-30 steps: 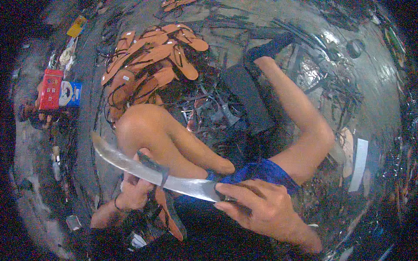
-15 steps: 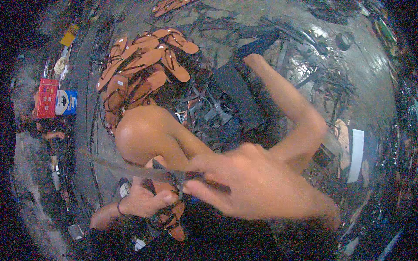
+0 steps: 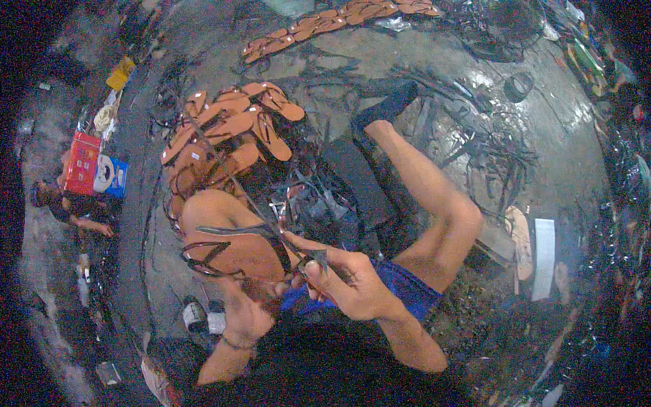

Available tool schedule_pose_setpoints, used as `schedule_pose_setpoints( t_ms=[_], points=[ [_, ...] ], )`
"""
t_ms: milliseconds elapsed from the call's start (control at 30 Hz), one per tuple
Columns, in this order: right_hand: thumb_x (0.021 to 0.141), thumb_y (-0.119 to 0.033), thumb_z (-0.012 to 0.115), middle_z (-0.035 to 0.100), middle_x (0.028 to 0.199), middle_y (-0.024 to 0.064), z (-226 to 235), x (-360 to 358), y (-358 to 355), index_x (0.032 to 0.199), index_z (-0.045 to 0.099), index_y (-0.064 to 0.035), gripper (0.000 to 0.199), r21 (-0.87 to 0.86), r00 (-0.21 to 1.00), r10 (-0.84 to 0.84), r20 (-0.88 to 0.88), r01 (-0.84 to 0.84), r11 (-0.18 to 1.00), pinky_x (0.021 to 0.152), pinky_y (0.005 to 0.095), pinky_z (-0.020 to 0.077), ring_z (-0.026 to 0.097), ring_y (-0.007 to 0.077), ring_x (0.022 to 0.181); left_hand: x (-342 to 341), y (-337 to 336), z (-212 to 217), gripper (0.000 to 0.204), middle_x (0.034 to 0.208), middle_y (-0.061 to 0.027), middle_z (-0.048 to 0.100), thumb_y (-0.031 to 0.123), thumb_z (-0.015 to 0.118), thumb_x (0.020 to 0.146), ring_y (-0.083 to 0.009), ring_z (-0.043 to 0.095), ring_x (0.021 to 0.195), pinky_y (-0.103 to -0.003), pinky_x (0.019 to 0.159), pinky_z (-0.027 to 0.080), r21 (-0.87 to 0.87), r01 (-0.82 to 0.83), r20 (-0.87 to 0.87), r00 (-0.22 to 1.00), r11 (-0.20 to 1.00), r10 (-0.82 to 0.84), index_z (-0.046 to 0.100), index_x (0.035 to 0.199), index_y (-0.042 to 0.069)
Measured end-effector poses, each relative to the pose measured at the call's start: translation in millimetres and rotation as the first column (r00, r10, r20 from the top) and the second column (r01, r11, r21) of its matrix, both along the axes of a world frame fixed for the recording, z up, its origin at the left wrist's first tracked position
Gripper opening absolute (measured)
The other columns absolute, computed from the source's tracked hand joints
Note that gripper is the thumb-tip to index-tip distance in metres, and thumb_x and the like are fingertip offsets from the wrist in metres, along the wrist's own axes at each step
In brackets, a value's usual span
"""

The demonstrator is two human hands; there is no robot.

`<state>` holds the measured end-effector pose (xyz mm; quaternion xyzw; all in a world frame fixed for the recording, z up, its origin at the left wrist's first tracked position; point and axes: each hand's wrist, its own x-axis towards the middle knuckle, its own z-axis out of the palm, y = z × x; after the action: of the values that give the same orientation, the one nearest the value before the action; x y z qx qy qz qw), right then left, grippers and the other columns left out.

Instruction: The person sits on the floor and uses a knife to trim excess rubber from the straps of flip-flops. They repeatedly pick up sandals, cut the strap edges, and place the finished items aside.

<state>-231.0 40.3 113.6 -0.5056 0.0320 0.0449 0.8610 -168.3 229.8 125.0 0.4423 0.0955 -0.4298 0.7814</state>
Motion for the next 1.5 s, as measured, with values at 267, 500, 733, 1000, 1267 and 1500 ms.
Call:
schedule_pose_setpoints(
  t_ms=[267,500,733,1000,1267,1500],
  points=[
    [0.085,-0.015,0.068,0.068,0.093,0.0142,-27.3,-59.3,34.4,0.115,0.06,-0.0003,0.035,-0.708,0.873,-0.464,0.149,0.422,0.566,0.068,0.0287,0.0532,0.067,0.0182,0.078,28.4,-59.2,-2.3,0.037,0.102,0.0005,0.064,0.045,0.057,0.092,-0.015,0.061,0.094,-0.034,0.079,0.053,-0.093,-0.449,-0.073,0.893,0.888,0.444,0.059,0.114,0.015],
    [0.078,-0.014,0.075,0.069,0.087,0.0126,-25.7,-119.2,31.6,0.105,0.066,-0.0024,0.03,-0.882,0.898,-0.418,0.135,0.301,0.363,0.054,0.0294,0.0528,0.063,0.0197,0.059,8.7,-37.6,-29.0,0.035,0.092,-0.002,0.064,0.04,0.058,0.092,-0.0149,0.064,0.081,-0.03,0.073,0.056,0.062,-0.362,-0.077,0.927,0.93,0.366,0.058,0.109,0.009],
    [0.083,-0.021,0.071,0.066,0.077,0.0137,-4.3,-97.2,34.6,0.105,0.067,-0.0046,0.028,-0.806,0.943,-0.304,-0.135,0.074,0.588,0.053,0.0329,0.0521,0.063,0.0225,0.058,-21.9,-13.1,-63.9,0.039,0.094,-0.0047,0.062,0.042,0.037,0.1,-0.015,0.061,0.084,-0.03,0.071,0.05,0.272,-0.356,0.256,0.922,0.894,0.29,0.055,0.108,0.008],
    [0.084,-0.021,0.068,0.066,0.081,0.0137,-26.1,-46.6,54.5,0.108,0.065,-0.0062,0.029,-0.813,0.968,-0.25,-0.009,0.139,0.566,0.058,0.0361,0.0536,0.065,0.0286,0.064,-17.3,10.2,-71.2,0.038,0.093,-0.0032,0.058,0.037,0.042,0.101,-0.0119,0.058,0.085,-0.028,0.075,0.048,0.271,-0.346,0.262,0.924,0.898,0.277,0.054,0.109,0.002],
    [0.081,-0.016,0.07,0.068,0.088,0.0168,-24.6,-77.1,47.9,0.11,0.065,-0.0073,0.03,-0.783,0.958,-0.227,-0.173,0.006,0.622,0.064,0.0366,0.0556,0.068,0.0302,0.072,-13.1,13.3,-58.0,0.039,0.091,-0.005,0.061,0.043,0.04,0.099,-0.0155,0.061,0.079,-0.028,0.071,0.051,0.266,-0.346,0.242,0.928,0.9,0.285,0.056,0.107,0.008],
    [0.082,-0.011,0.07,0.064,0.074,0.0138,-73.4,10.0,65.7,0.109,0.065,-0.0023,0.028,-0.752,0.926,-0.323,0.197,0.354,0.556,0.05,0.0293,0.0476,0.06,0.0195,0.054,-14.9,17.4,-54.4,0.045,0.073,-0.0057,0.059,0.049,0.044,0.096,-0.0151,0.059,0.058,-0.029,0.051,0.05,0.344,-0.268,0.183,0.959,0.9,0.215,0.054,0.099,0.006]
  ],
)
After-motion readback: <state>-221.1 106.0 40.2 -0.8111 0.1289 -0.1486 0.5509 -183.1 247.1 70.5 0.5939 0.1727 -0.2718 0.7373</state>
